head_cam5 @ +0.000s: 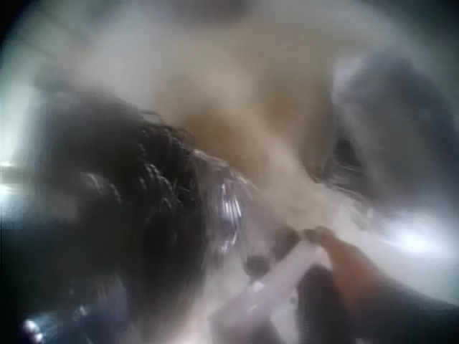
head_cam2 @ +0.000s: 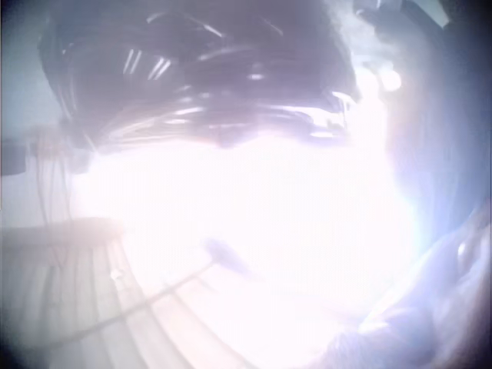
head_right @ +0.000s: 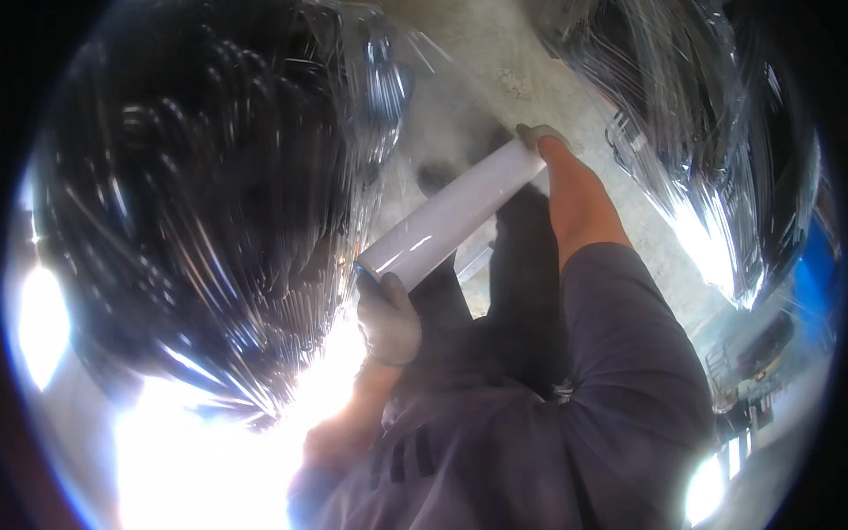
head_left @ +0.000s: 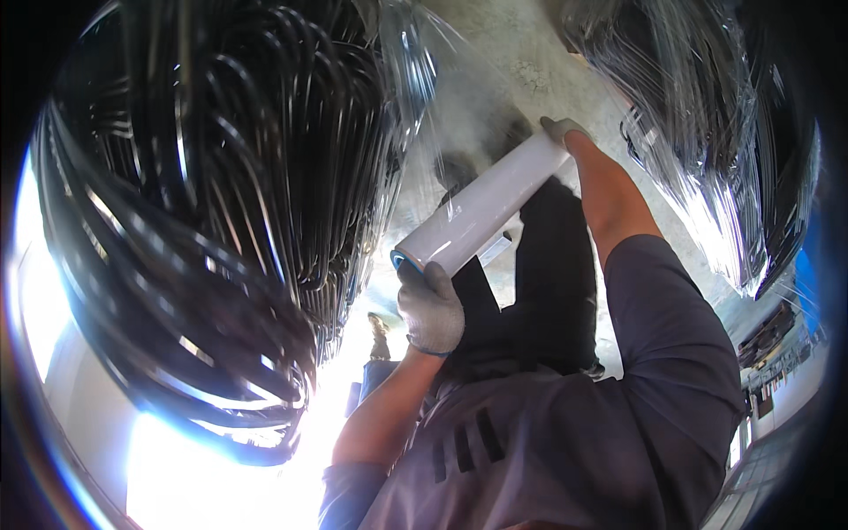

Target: The person wraps a stack of bent metal frames with plastic stretch film by hand, starting at the top and circling the stack multiple times.

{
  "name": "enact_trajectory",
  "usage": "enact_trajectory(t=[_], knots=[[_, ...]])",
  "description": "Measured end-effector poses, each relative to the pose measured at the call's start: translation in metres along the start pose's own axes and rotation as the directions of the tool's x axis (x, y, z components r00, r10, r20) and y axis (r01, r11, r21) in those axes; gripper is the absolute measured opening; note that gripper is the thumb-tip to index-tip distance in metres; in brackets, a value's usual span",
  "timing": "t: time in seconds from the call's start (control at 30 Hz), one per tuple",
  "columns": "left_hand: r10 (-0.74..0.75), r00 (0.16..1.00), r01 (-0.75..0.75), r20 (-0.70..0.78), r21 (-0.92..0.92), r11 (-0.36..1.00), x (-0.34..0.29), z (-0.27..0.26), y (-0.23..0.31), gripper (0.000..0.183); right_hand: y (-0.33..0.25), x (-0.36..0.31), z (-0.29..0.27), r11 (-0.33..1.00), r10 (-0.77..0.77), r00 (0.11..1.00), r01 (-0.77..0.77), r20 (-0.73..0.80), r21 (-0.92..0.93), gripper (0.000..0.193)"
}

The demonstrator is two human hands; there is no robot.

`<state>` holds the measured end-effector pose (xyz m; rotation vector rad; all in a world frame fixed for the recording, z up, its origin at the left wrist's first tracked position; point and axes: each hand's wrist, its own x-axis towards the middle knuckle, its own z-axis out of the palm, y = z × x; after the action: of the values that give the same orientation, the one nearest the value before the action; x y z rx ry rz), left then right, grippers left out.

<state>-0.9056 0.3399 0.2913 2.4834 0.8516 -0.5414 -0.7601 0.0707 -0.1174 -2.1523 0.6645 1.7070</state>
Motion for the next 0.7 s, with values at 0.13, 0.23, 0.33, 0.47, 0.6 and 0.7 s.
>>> enact_trajectory(t=[0.13,0.23,0.33,0.47,0.6,0.7], knots=[[0.022,1.0,-0.021,0.013,-0.055,0.998,-0.025,0.014,-0.023,0.05,0.041,0.022,0.041,0.999,-0.037,0.999,0.038,-0.019,0.03,0.088],[0.044,0.999,-0.047,-0.031,-0.095,0.994,-0.044,0.023,-0.04,0.052,0.029,-0.018,0.046,0.997,0.022,1.0,-0.021,0.01,-0.069,0.083],[0.043,0.997,-0.036,0.071,-0.101,0.994,-0.048,0.007,-0.059,0.049,0.066,-0.003,0.083,0.996,0.0,0.999,-0.004,0.045,0.084,0.086],[0.117,0.992,-0.11,0.046,-0.128,0.986,-0.074,0.036,-0.072,0.042,0.099,-0.004,0.092,0.999,-0.04,0.993,0.037,-0.114,-0.035,0.086],[0.254,0.964,-0.247,0.085,-0.08,0.966,-0.046,-0.01,-0.141,0.043,0.066,-0.065,0.147,0.987,0.013,0.986,0.015,-0.168,0.161,0.085],[0.344,0.93,-0.341,0.129,-0.044,0.939,-0.049,-0.027,-0.155,0.045,0.075,-0.081,0.163,0.959,-0.051,0.992,0.08,-0.112,0.273,0.085]])
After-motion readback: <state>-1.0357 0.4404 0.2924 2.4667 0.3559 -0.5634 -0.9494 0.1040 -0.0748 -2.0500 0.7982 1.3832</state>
